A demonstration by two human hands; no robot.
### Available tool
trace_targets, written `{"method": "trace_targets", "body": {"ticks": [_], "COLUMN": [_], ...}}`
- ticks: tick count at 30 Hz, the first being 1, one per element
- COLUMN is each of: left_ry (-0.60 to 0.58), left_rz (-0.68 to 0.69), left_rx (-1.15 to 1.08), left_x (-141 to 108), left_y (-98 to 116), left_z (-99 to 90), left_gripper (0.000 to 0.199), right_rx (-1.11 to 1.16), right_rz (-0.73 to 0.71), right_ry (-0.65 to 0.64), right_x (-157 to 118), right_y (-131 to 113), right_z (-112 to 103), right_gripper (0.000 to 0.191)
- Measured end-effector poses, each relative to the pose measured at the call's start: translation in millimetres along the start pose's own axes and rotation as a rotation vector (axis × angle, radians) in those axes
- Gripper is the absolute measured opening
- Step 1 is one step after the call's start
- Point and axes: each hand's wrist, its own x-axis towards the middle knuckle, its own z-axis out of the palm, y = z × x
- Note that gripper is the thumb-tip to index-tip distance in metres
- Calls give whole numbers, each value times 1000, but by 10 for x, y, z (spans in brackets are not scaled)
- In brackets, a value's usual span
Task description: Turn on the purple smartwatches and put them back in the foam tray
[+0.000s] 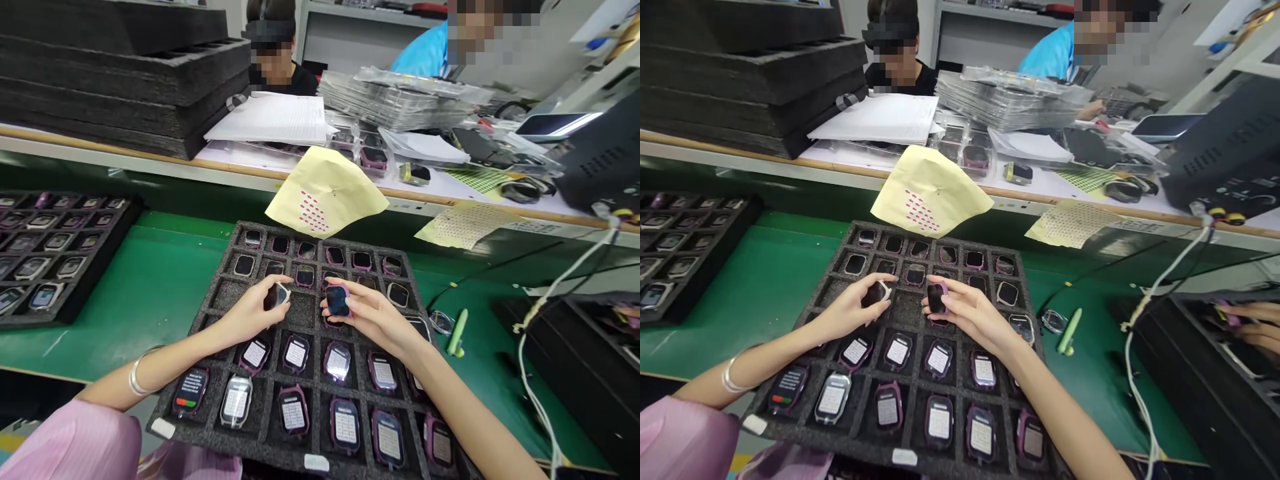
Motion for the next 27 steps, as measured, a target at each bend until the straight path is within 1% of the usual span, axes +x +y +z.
{"method": "trace_targets", "body": {"ticks": [3,5,11,16,21,24,27], "left_ry": [54,52,22,-10,40,33,72], "left_rz": [69,93,88,58,89,89,107], "left_rx": [54,67,96,178,177,183,185], "left_x": [-3,6,17,0,7,11,13], "left_y": [-9,-31,-51,3,-4,-11,-3], "left_z": [13,18,14,-4,-20,-32,-44], "left_gripper": [45,49,48,38,40,36,36], "right_rx": [-4,-16,-69,-186,-199,-199,-211], "right_rz": [-12,-8,0,-17,-30,-21,-3], "right_ry": [18,35,46,101,125,145,155], "right_x": [-26,-33,-35,-34,-33,-40,-54], "right_y": [-16,-22,-20,-25,-32,-26,-24], "right_z": [-12,-13,-6,-24,-7,17,39], "right_gripper": [45,45,44,39,41,41,43]}}
